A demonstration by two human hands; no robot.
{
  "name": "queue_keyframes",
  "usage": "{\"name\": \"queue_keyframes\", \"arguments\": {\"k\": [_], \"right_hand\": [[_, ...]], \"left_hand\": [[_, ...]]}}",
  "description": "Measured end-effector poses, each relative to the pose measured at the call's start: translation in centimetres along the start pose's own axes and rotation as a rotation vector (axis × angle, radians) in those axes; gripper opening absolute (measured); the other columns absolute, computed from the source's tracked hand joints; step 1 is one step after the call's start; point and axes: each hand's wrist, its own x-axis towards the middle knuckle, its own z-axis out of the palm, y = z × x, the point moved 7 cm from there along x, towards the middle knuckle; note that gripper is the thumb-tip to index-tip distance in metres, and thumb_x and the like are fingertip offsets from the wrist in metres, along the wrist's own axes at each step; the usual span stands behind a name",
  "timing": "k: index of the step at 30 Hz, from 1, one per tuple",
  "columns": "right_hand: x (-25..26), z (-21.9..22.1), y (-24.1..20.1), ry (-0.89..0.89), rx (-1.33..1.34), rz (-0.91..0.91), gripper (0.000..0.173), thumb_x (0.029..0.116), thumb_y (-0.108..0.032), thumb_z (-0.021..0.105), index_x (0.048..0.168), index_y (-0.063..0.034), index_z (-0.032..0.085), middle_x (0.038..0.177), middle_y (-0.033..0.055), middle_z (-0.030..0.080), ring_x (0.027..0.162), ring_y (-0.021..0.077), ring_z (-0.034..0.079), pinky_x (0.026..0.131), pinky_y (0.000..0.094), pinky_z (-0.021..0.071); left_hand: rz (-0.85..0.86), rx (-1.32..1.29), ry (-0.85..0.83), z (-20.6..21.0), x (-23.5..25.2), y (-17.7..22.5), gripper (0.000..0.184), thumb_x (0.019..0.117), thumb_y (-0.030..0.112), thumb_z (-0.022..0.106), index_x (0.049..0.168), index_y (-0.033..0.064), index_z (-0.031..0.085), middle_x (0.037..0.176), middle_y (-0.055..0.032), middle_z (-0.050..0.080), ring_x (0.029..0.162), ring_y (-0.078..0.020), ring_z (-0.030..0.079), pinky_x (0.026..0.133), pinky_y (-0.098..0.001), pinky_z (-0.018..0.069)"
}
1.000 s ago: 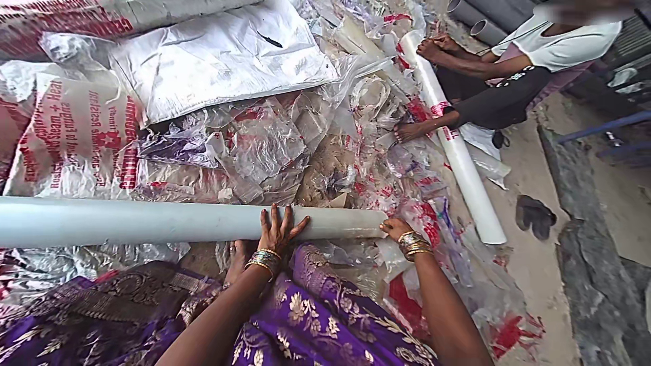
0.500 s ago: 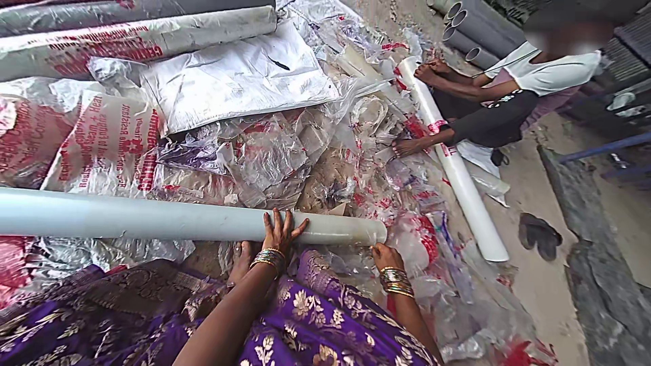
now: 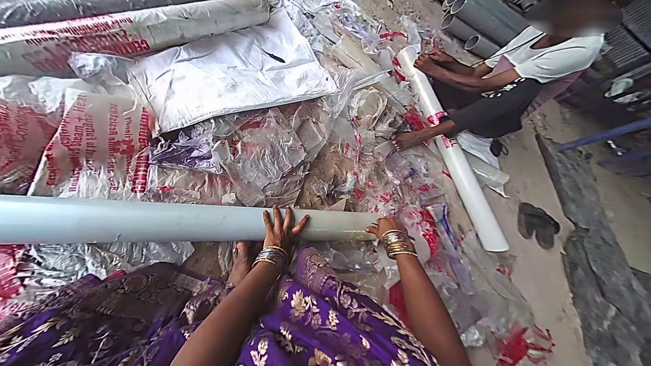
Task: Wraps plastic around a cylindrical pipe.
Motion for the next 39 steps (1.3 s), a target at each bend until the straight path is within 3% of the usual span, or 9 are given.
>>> {"name": "queue_keyframes", "arguments": {"k": [4,9,14,19,22,24,26,29,39], "right_hand": [[0.0,-0.5,-1.5,-0.076,-0.154,-0.102,0.044,0.1086,-0.036,0.05,0.127,0.0009,0.066,0.136,0.0282,0.061,0.131,0.045,0.057,0.104,0.0637,0.0441],[-2.4,0.4,-2.9,-0.083,-0.335,-0.157,0.031,0.1023,-0.012,0.053,0.125,0.0052,0.067,0.133,0.0297,0.062,0.127,0.0485,0.058,0.1,0.066,0.0453],[-4.9,2.1,-2.4,-0.03,-0.326,-0.127,0.032,0.1029,-0.005,0.049,0.131,0.0034,0.064,0.137,0.0258,0.062,0.125,0.0458,0.06,0.098,0.0616,0.048],[-5.2,2.5,0.6,0.079,0.195,-0.128,0.031,0.1059,-0.02,0.055,0.125,-0.0009,0.069,0.125,0.0246,0.069,0.12,0.0418,0.064,0.102,0.0598,0.0471],[-4.3,1.7,2.4,0.085,0.554,-0.179,0.056,0.0973,-0.025,0.073,0.142,0.0047,0.055,0.128,0.0312,0.063,0.117,0.0413,0.063,0.106,0.0533,0.0454],[-3.9,0.2,1.8,0.092,0.613,-0.207,0.05,0.1053,-0.023,0.06,0.145,0.0056,0.05,0.134,0.0311,0.061,0.124,0.0394,0.061,0.11,0.0507,0.0434],[-3.6,-1.5,0.5,0.188,0.54,-0.215,0.033,0.109,-0.013,0.047,0.133,0.0006,0.064,0.117,0.0229,0.068,0.108,0.0342,0.064,0.101,0.0549,0.0434],[-3.4,-3.0,-1.2,0.333,0.251,-0.169,0.028,0.105,-0.011,0.053,0.12,-0.0139,0.077,0.128,0.0132,0.069,0.127,0.0369,0.057,0.107,0.0678,0.0274],[-2.9,-1.1,-3.0,0.671,0.189,-0.453,0.017,0.0944,-0.011,0.067,0.1,-0.0094,0.082,0.106,0.0155,0.076,0.11,0.0459,0.064,0.101,0.0737,0.0293]], "left_hand": [[0.0,-0.002,-0.026,-0.2,0.0,-0.1,0.085,0.1004,0.002,0.051,0.164,0.0433,0.014,0.169,-0.0301,0.01,0.152,-0.0614,0.007,0.114,-0.0806,0.0091],[-0.005,-0.041,-0.011,0.0,0.0,-0.1,0.088,0.0978,-0.002,0.052,0.164,0.0451,0.016,0.17,-0.0272,0.01,0.152,-0.0603,0.007,0.115,-0.0794,0.0094],[-0.004,-0.058,0.011,0.2,-0.4,0.1,0.086,0.099,-0.002,0.05,0.163,0.0444,0.018,0.17,-0.0282,0.009,0.152,-0.0608,0.006,0.115,-0.0793,0.0085],[0.004,-0.075,0.075,-0.1,-0.5,-0.2,0.084,0.0979,-0.003,0.051,0.163,0.042,0.023,0.168,-0.0292,0.016,0.152,-0.061,0.01,0.114,-0.0795,0.0098],[0.031,-0.073,0.175,0.2,-0.8,0.0,0.08,0.0977,-0.003,0.052,0.162,0.0391,0.03,0.165,-0.0333,0.023,0.149,-0.0643,0.015,0.112,-0.0813,0.0134],[0.04,-0.069,0.271,0.4,-1.0,0.0,0.077,0.0969,-0.003,0.054,0.16,0.0375,0.037,0.162,-0.035,0.028,0.146,-0.0659,0.021,0.111,-0.0818,0.0161],[0.041,-0.051,0.314,0.5,-1.2,0.1,0.075,0.0974,-0.004,0.052,0.158,0.037,0.04,0.16,-0.0352,0.032,0.145,-0.0664,0.024,0.11,-0.0816,0.0188],[0.047,-0.033,0.38,0.5,-1.2,0.2,0.074,0.0957,-0.005,0.055,0.156,0.0363,0.044,0.157,-0.0351,0.037,0.143,-0.0669,0.029,0.108,-0.0817,0.0227],[0.045,0.011,0.395,0.8,-1.2,0.3,0.072,0.0967,-0.003,0.054,0.157,0.0363,0.044,0.156,-0.035,0.039,0.141,-0.0667,0.032,0.108,-0.0813,0.0243]]}}
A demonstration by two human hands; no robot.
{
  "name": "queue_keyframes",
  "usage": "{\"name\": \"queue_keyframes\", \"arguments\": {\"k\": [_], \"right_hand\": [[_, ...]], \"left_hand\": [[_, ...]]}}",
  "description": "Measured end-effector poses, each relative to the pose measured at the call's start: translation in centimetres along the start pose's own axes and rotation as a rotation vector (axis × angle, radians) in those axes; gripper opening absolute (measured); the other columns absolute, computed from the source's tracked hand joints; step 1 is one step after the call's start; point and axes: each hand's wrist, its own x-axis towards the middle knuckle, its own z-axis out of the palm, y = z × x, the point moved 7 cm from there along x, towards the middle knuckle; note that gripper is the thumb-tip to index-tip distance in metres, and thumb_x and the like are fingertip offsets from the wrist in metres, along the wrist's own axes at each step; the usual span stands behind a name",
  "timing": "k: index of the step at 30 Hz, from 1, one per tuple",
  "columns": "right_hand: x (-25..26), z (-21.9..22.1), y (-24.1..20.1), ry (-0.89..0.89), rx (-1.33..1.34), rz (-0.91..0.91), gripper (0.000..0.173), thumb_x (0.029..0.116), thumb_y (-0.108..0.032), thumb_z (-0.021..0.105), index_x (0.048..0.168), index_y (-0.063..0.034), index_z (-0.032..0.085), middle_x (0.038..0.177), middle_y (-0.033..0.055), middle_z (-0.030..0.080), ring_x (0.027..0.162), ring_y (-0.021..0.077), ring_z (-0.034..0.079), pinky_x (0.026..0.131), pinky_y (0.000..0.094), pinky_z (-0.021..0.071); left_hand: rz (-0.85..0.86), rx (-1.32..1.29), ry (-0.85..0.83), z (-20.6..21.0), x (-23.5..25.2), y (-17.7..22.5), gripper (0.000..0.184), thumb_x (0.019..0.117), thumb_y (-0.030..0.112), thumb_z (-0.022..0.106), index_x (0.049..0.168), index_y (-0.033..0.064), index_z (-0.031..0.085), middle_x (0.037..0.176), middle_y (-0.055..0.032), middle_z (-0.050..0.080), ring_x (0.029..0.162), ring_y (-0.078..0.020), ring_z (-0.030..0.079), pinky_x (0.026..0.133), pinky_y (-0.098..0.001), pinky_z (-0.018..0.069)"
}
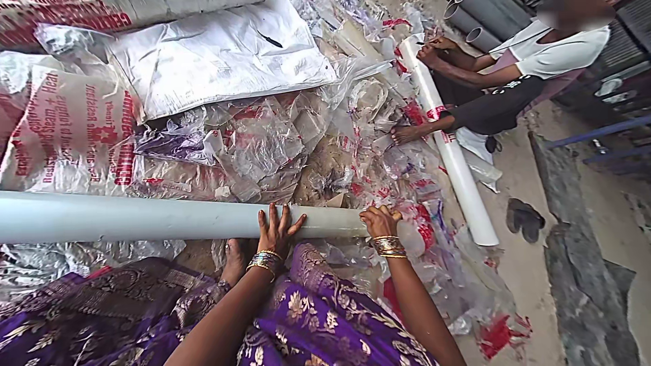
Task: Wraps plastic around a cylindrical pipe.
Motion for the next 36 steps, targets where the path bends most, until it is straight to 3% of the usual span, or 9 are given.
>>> {"name": "queue_keyframes", "arguments": {"k": [9,17,21,22,25,27,28,33,36], "right_hand": [[0.5,1.1,0.3,-0.138,-0.103,0.004,0.021,0.0931,-0.003,0.06,0.099,-0.0068,0.08,0.118,0.0162,0.072,0.119,0.0448,0.059,0.104,0.0717,0.0285],[-1.7,1.2,4.9,0.05,-0.097,0.043,0.022,0.0883,0.005,0.061,0.095,-0.0037,0.08,0.113,0.0195,0.073,0.118,0.049,0.061,0.098,0.0747,0.0328],[-4.0,0.9,8.6,-0.059,-0.152,0.265,0.028,0.0934,0.006,0.057,0.109,-0.002,0.079,0.13,0.0193,0.069,0.128,0.049,0.056,0.106,0.0747,0.028],[-4.9,0.8,10.0,-0.049,-0.118,0.375,0.026,0.0961,0.004,0.057,0.111,-0.0019,0.078,0.129,0.0198,0.069,0.129,0.0479,0.055,0.108,0.0731,0.0276],[-6.5,-0.1,11.8,0.244,0.205,0.664,0.022,0.1005,-0.004,0.06,0.116,0.0056,0.072,0.116,0.0279,0.069,0.115,0.0441,0.063,0.104,0.0603,0.0426],[-6.8,0.7,10.0,0.231,0.444,0.817,0.032,0.1067,-0.014,0.056,0.127,0.0081,0.065,0.121,0.0298,0.068,0.117,0.0402,0.064,0.107,0.0517,0.0443],[-6.7,1.4,9.1,0.187,0.522,0.862,0.037,0.1072,-0.021,0.057,0.126,0.0094,0.065,0.122,0.0303,0.067,0.118,0.0395,0.064,0.107,0.0512,0.0435],[-5.4,1.6,6.6,0.104,0.496,0.978,0.049,0.0938,-0.036,0.077,0.118,0.0064,0.07,0.121,0.0278,0.068,0.119,0.0403,0.063,0.104,0.0561,0.0442],[-5.2,1.6,5.9,0.094,0.497,1.005,0.056,0.0905,-0.041,0.079,0.117,0.0066,0.069,0.12,0.0282,0.068,0.116,0.0407,0.063,0.1,0.0573,0.045]], "left_hand": [[-0.029,0.002,-0.099,0.2,-0.2,0.0,0.078,0.0968,-0.002,0.054,0.159,0.041,0.037,0.162,-0.0314,0.033,0.146,-0.0635,0.025,0.111,-0.0802,0.0193],[-0.038,0.003,-0.092,0.2,-0.1,0.0,0.078,0.0969,-0.003,0.054,0.159,0.0423,0.037,0.162,-0.03,0.033,0.147,-0.0633,0.024,0.112,-0.0796,0.0187],[-0.028,-0.021,-0.06,-0.2,-0.2,0.0,0.08,0.0942,-0.005,0.057,0.158,0.0396,0.04,0.16,-0.0331,0.035,0.144,-0.0659,0.026,0.111,-0.0798,0.0198],[-0.025,-0.019,-0.056,-0.2,-0.2,0.0,0.079,0.0941,-0.005,0.057,0.158,0.0395,0.041,0.159,-0.0337,0.035,0.144,-0.0661,0.027,0.111,-0.0798,0.02],[-0.016,-0.034,-0.041,-0.3,0.1,0.0,0.077,0.0945,-0.002,0.059,0.158,0.0373,0.041,0.159,-0.0355,0.033,0.143,-0.0674,0.026,0.11,-0.081,0.0195],[-0.002,-0.039,0.005,-0.2,-0.2,0.0,0.074,0.0937,0.0,0.061,0.156,0.0351,0.045,0.156,-0.0366,0.038,0.141,-0.0686,0.03,0.108,-0.0821,0.0212],[0.001,-0.044,0.018,-0.2,-0.2,0.0,0.072,0.0935,0.001,0.062,0.156,0.0347,0.046,0.155,-0.0365,0.039,0.14,-0.0687,0.031,0.108,-0.0821,0.0216],[-0.016,-0.02,-0.072,0.0,-0.1,-0.1,0.082,0.0934,-0.006,0.058,0.16,0.0383,0.037,0.16,-0.0359,0.032,0.145,-0.0662,0.024,0.11,-0.0812,0.0186],[-0.009,-0.02,-0.023,0.0,-0.1,0.0,0.077,0.0941,-0.002,0.059,0.158,0.0375,0.041,0.157,-0.0363,0.036,0.142,-0.0676,0.028,0.109,-0.0812,0.0206]]}}
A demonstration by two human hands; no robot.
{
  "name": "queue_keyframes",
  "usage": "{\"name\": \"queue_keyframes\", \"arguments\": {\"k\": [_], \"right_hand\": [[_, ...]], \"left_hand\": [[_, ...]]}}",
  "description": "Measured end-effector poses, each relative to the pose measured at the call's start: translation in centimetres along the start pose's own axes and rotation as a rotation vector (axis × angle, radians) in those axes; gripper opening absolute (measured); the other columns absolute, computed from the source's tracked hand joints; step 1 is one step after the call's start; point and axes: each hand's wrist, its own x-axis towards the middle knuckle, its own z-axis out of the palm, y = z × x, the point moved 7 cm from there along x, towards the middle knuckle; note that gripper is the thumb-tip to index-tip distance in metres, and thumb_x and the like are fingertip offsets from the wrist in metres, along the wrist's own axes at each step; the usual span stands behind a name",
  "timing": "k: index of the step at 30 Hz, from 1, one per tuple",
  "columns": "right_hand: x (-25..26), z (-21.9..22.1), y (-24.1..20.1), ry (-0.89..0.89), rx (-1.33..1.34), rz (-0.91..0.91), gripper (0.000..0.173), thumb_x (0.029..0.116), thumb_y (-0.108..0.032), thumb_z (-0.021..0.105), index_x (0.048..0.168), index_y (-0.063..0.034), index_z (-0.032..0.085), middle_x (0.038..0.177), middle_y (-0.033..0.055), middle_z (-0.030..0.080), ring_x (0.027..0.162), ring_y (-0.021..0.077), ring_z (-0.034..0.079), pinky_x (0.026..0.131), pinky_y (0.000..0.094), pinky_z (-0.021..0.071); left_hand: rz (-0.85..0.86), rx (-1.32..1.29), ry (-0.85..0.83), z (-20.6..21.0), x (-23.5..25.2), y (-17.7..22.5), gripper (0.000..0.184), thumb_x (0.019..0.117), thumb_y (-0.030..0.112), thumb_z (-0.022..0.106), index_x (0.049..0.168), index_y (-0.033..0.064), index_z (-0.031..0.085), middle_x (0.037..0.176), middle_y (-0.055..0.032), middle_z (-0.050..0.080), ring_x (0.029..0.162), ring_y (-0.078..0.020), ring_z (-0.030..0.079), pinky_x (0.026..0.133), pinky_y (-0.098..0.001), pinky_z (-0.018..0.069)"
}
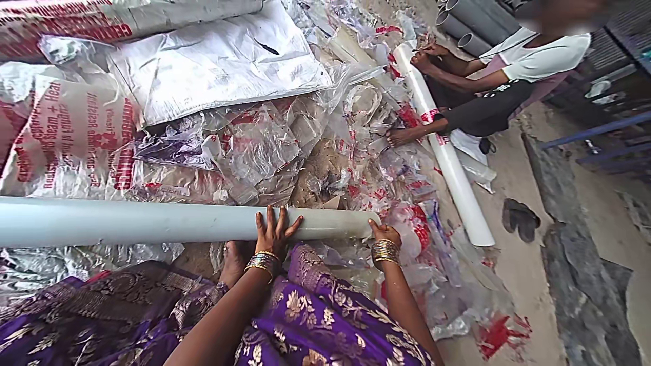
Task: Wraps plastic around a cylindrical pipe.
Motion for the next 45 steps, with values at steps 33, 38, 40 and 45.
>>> {"name": "queue_keyframes", "arguments": {"k": [33,38,40,45], "right_hand": [[-1.7,2.0,-2.0,-0.118,-0.144,-0.369,0.069,0.0853,-0.027,0.085,0.136,0.0082,0.056,0.127,0.0305,0.063,0.119,0.0425,0.063,0.104,0.0555,0.0468],[-2.0,1.9,-3.5,-0.089,-0.312,-0.331,0.02,0.097,-0.007,0.068,0.112,0.0036,0.074,0.122,0.0263,0.068,0.12,0.0417,0.063,0.105,0.0565,0.0462],[-2.2,2.0,-3.6,-0.083,-0.345,-0.337,0.019,0.098,-0.005,0.065,0.113,0.0036,0.073,0.123,0.0262,0.068,0.121,0.0418,0.063,0.105,0.0567,0.0461],[-1.7,2.6,-3.0,-0.16,-0.356,-0.454,0.023,0.0983,0.0,0.061,0.118,0.0069,0.071,0.121,0.0296,0.068,0.12,0.0438,0.063,0.107,0.0559,0.0444]], "left_hand": [[-0.021,-0.046,-0.134,-0.2,0.2,-0.1,0.077,0.0981,-0.001,0.053,0.161,0.0382,0.033,0.164,-0.0327,0.026,0.148,-0.0641,0.018,0.112,-0.0813,0.0142],[-0.009,-0.023,-0.07,-0.2,0.2,-0.1,0.076,0.0965,0.0,0.055,0.16,0.0369,0.037,0.161,-0.0322,0.033,0.146,-0.0645,0.024,0.111,-0.0813,0.0173],[-0.014,-0.043,-0.098,-0.4,0.3,-0.1,0.075,0.0977,0.0,0.054,0.16,0.0371,0.036,0.162,-0.0322,0.03,0.147,-0.0642,0.021,0.112,-0.081,0.0154],[-0.041,-0.06,-0.109,0.0,0.4,-0.2,0.077,0.0969,-0.002,0.054,0.159,0.0407,0.037,0.164,-0.0307,0.029,0.148,-0.0628,0.02,0.112,-0.0809,0.0155]]}}
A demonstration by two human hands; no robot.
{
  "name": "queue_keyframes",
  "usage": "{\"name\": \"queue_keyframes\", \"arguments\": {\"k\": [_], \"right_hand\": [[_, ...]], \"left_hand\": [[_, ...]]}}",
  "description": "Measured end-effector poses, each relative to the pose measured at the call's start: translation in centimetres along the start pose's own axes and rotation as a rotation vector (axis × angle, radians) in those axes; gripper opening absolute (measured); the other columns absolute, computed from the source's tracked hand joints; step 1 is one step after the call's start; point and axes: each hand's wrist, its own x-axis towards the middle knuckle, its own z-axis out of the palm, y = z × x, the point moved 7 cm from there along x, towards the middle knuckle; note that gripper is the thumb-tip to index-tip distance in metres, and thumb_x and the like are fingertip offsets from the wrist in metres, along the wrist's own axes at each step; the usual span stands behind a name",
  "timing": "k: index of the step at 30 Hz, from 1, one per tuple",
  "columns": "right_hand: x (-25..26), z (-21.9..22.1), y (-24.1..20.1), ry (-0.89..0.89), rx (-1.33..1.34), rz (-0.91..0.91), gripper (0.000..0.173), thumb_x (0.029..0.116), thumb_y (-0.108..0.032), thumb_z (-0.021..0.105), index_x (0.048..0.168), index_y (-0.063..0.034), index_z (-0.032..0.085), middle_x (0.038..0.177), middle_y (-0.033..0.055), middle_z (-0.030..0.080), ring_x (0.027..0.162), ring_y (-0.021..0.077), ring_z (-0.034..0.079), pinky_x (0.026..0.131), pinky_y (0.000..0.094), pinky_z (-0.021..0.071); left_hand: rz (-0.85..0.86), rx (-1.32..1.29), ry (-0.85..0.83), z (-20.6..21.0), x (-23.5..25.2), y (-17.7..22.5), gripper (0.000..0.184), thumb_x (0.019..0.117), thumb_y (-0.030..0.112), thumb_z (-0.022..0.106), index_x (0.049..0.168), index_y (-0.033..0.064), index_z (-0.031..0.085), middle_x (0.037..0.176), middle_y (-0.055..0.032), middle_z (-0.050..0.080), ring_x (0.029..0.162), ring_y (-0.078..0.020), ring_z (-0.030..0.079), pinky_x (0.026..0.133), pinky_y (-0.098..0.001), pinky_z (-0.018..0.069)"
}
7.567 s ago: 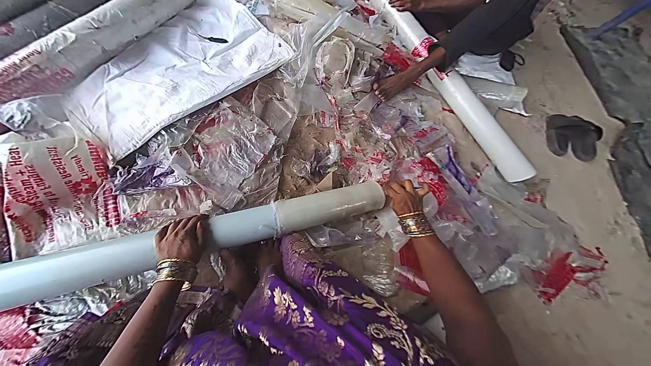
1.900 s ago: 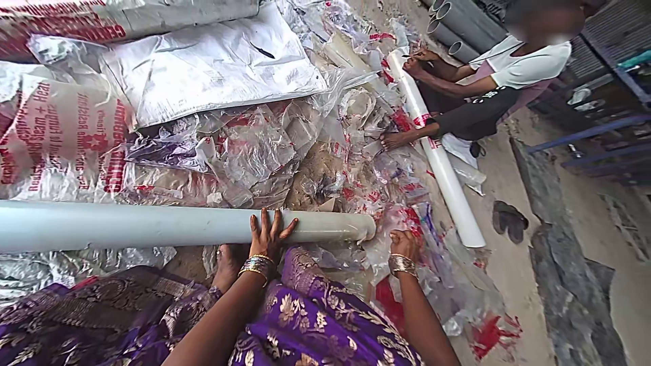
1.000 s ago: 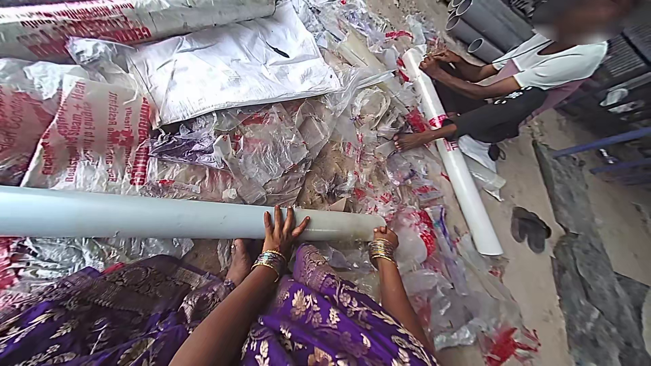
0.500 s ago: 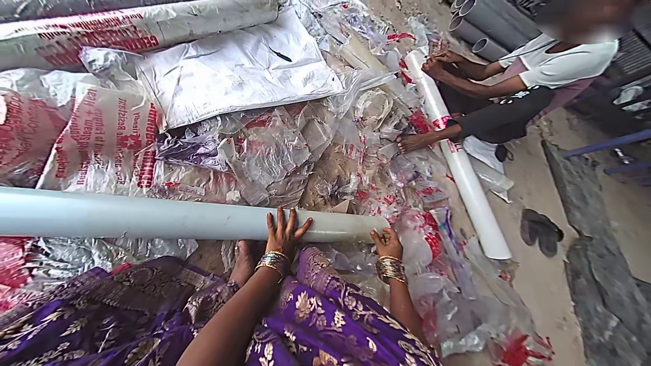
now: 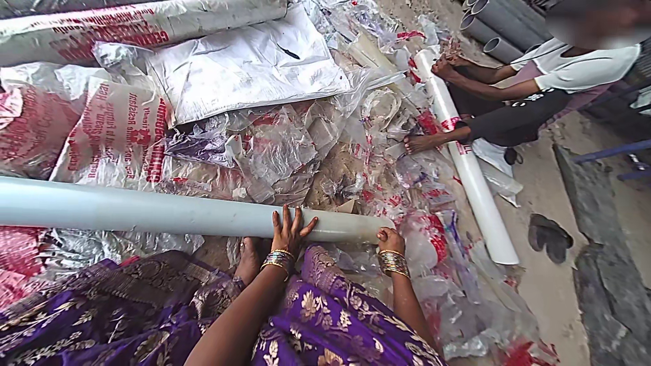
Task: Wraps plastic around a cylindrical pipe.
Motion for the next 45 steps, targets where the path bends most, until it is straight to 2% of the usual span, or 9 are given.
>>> {"name": "queue_keyframes", "arguments": {"k": [6,10,13,17,24,29,37,41,45], "right_hand": [[-1.1,-0.4,0.2,-0.025,0.081,-0.052,0.02,0.0984,0.001,0.061,0.114,0.0081,0.072,0.117,0.0278,0.07,0.116,0.042,0.065,0.107,0.0546,0.0448],[-0.7,-1.3,1.1,-0.023,0.209,0.027,0.032,0.1031,-0.02,0.064,0.114,0.0093,0.07,0.109,0.0286,0.071,0.106,0.0403,0.067,0.099,0.0549,0.0466],[0.9,-1.3,0.6,-0.102,0.061,0.126,0.039,0.1013,-0.027,0.067,0.119,0.0069,0.068,0.12,0.0283,0.069,0.118,0.0423,0.064,0.104,0.0577,0.0451],[1.7,-1.1,-1.5,-0.234,-0.123,0.17,0.032,0.0997,-0.019,0.067,0.121,0.0038,0.069,0.129,0.0265,0.066,0.127,0.0405,0.06,0.108,0.0568,0.0424],[0.3,-1.0,-1.6,-0.106,-0.054,0.225,0.029,0.1051,-0.01,0.053,0.127,0.0043,0.066,0.133,0.0277,0.064,0.13,0.0412,0.058,0.11,0.055,0.0419],[-0.2,-1.3,-1.3,-0.034,-0.037,0.278,0.024,0.0979,-0.015,0.067,0.117,-0.0023,0.073,0.124,0.0231,0.07,0.122,0.0398,0.063,0.102,0.0567,0.0463],[0.3,-0.4,-2.1,-0.141,-0.229,0.287,0.035,0.1028,-0.012,0.056,0.135,0.0004,0.062,0.139,0.026,0.061,0.133,0.0404,0.056,0.108,0.0547,0.0454],[0.0,0.3,-1.5,-0.19,-0.244,0.179,0.036,0.1016,-0.006,0.056,0.136,0.002,0.061,0.139,0.0273,0.06,0.133,0.0422,0.056,0.11,0.0555,0.0433],[-1.5,0.7,-0.4,-0.117,-0.079,-0.08,0.027,0.0979,0.008,0.054,0.122,0.0115,0.065,0.126,0.0314,0.066,0.124,0.0453,0.061,0.11,0.0536,0.0422]], "left_hand": [[-0.021,0.001,-0.073,-0.3,0.0,0.0,0.079,0.0979,-0.002,0.052,0.161,0.0407,0.032,0.166,-0.029,0.023,0.15,-0.0612,0.016,0.113,-0.0803,0.0133],[-0.016,-0.006,-0.086,-0.6,0.0,0.2,0.079,0.0976,-0.002,0.053,0.161,0.0396,0.032,0.166,-0.0297,0.022,0.15,-0.0619,0.014,0.113,-0.0807,0.0117],[-0.017,-0.022,-0.073,-0.4,0.0,0.2,0.079,0.097,-0.001,0.054,0.161,0.0401,0.033,0.166,-0.0294,0.022,0.151,-0.0616,0.014,0.113,-0.0807,0.0113],[-0.02,-0.009,-0.063,-0.4,0.0,0.2,0.077,0.098,-0.002,0.052,0.16,0.0397,0.034,0.166,-0.0297,0.023,0.15,-0.0621,0.015,0.113,-0.0806,0.012],[-0.011,0.012,-0.063,-0.4,0.1,0.2,0.076,0.0998,0.0,0.051,0.161,0.0404,0.032,0.165,-0.0309,0.024,0.149,-0.0634,0.016,0.113,-0.0802,0.0136],[-0.011,-0.014,-0.06,-0.3,0.2,0.1,0.072,0.1009,0.005,0.052,0.161,0.0402,0.034,0.166,-0.0299,0.024,0.15,-0.0622,0.017,0.113,-0.0801,0.0121],[-0.023,-0.005,-0.093,-0.2,0.1,0.0,0.073,0.1018,0.003,0.049,0.161,0.0416,0.032,0.166,-0.0292,0.023,0.151,-0.0606,0.015,0.114,-0.0791,0.0115],[-0.026,0.019,-0.104,-0.2,0.2,0.1,0.074,0.1017,0.001,0.048,0.161,0.0416,0.03,0.167,-0.0288,0.021,0.15,-0.0616,0.015,0.114,-0.0801,0.012],[-0.044,-0.004,-0.141,-0.3,0.1,0.2,0.078,0.0995,-0.001,0.05,0.162,0.0408,0.028,0.168,-0.0285,0.018,0.152,-0.0607,0.01,0.114,-0.0796,0.0095]]}}
